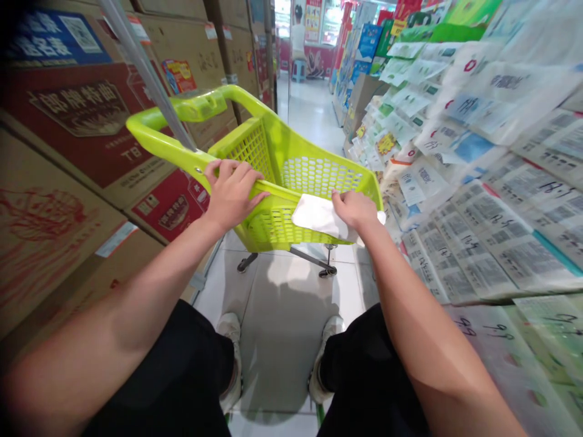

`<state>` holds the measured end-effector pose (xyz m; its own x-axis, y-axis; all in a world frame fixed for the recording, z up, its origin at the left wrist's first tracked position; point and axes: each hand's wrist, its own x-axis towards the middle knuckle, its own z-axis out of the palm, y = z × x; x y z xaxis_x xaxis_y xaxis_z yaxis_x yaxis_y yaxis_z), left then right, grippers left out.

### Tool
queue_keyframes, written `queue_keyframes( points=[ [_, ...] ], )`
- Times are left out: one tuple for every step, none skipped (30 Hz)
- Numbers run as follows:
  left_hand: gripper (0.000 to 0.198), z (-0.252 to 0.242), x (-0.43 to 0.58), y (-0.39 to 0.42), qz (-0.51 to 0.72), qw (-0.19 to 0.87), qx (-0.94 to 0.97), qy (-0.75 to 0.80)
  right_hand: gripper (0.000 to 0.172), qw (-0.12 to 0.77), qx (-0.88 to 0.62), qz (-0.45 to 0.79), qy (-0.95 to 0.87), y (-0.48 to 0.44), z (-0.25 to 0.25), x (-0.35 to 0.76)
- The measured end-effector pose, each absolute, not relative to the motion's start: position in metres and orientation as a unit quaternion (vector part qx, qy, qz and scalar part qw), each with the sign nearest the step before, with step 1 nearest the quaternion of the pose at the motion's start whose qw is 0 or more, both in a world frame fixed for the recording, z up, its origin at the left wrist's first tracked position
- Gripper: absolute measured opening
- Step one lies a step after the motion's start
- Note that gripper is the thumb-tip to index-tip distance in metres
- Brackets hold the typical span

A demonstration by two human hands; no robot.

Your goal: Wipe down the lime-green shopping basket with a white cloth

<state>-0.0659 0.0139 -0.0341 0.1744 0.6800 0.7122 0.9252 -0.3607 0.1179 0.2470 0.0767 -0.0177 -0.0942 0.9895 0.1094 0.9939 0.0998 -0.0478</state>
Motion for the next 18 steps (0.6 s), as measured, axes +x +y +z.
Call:
queue_keyframes(
  points=[
    [0.025, -0.035, -0.063, 0.013, -0.352, 0.176, -0.744, -0.539, 0.082, 0.058, -0.674, -0.023, -0.736, 0.076, -0.018, 0.244],
    [0.024, -0.035, -0.06, 0.012, -0.352, 0.18, -0.742, -0.541, 0.081, 0.063, -0.672, -0.028, -0.737, 0.075, -0.018, 0.237],
    [0.024, -0.036, -0.056, 0.011, -0.353, 0.185, -0.74, -0.542, 0.08, 0.071, -0.666, -0.033, -0.742, 0.072, -0.019, 0.226],
    [0.024, -0.036, -0.053, 0.01, -0.353, 0.191, -0.737, -0.544, 0.08, 0.081, -0.655, -0.038, -0.75, 0.069, -0.019, 0.213],
    [0.024, -0.037, -0.051, 0.009, -0.354, 0.195, -0.735, -0.545, 0.08, 0.096, -0.641, -0.042, -0.76, 0.065, -0.019, 0.198],
    [0.024, -0.038, -0.048, 0.008, -0.354, 0.199, -0.732, -0.547, 0.08, 0.114, -0.628, -0.047, -0.768, 0.061, -0.019, 0.182],
    [0.024, -0.038, -0.047, 0.007, -0.354, 0.201, -0.731, -0.547, 0.081, 0.136, -0.616, -0.052, -0.775, 0.057, -0.018, 0.167],
    [0.025, -0.039, -0.047, 0.007, -0.355, 0.202, -0.731, -0.547, 0.082, 0.157, -0.607, -0.057, -0.777, 0.054, -0.018, 0.153],
    [0.026, -0.039, -0.048, 0.007, -0.358, 0.201, -0.73, -0.546, 0.082, 0.174, -0.599, -0.061, -0.779, 0.052, -0.017, 0.143],
    [0.027, -0.039, -0.05, 0.008, -0.361, 0.2, -0.729, -0.545, 0.082, 0.184, -0.591, -0.064, -0.783, 0.05, -0.017, 0.136],
    [0.027, -0.039, -0.052, 0.009, -0.365, 0.199, -0.728, -0.545, 0.081, 0.188, -0.58, -0.065, -0.79, 0.049, -0.017, 0.133],
    [0.027, -0.039, -0.055, 0.009, -0.367, 0.197, -0.728, -0.545, 0.079, 0.185, -0.564, -0.064, -0.802, 0.048, -0.017, 0.134],
    [0.025, -0.04, -0.059, 0.01, -0.367, 0.196, -0.727, -0.546, 0.076, 0.178, -0.545, -0.063, -0.817, 0.048, -0.017, 0.139],
    [0.023, -0.04, -0.062, 0.011, -0.367, 0.196, -0.726, -0.548, 0.073, 0.167, -0.528, -0.064, -0.83, 0.048, -0.018, 0.147],
    [0.021, -0.04, -0.065, 0.012, -0.366, 0.197, -0.726, -0.548, 0.069, 0.155, -0.517, -0.068, -0.839, 0.048, -0.019, 0.157],
    [0.021, -0.04, -0.068, 0.013, -0.365, 0.198, -0.726, -0.547, 0.067, 0.144, -0.516, -0.078, -0.841, 0.049, -0.021, 0.168],
    [0.024, -0.041, -0.07, 0.013, -0.365, 0.199, -0.727, -0.547, 0.065, 0.134, -0.523, -0.09, -0.837, 0.049, -0.024, 0.181],
    [0.027, -0.041, -0.071, 0.014, -0.365, 0.201, -0.727, -0.546, 0.064, 0.124, -0.534, -0.101, -0.83, 0.049, -0.026, 0.193]
  ],
)
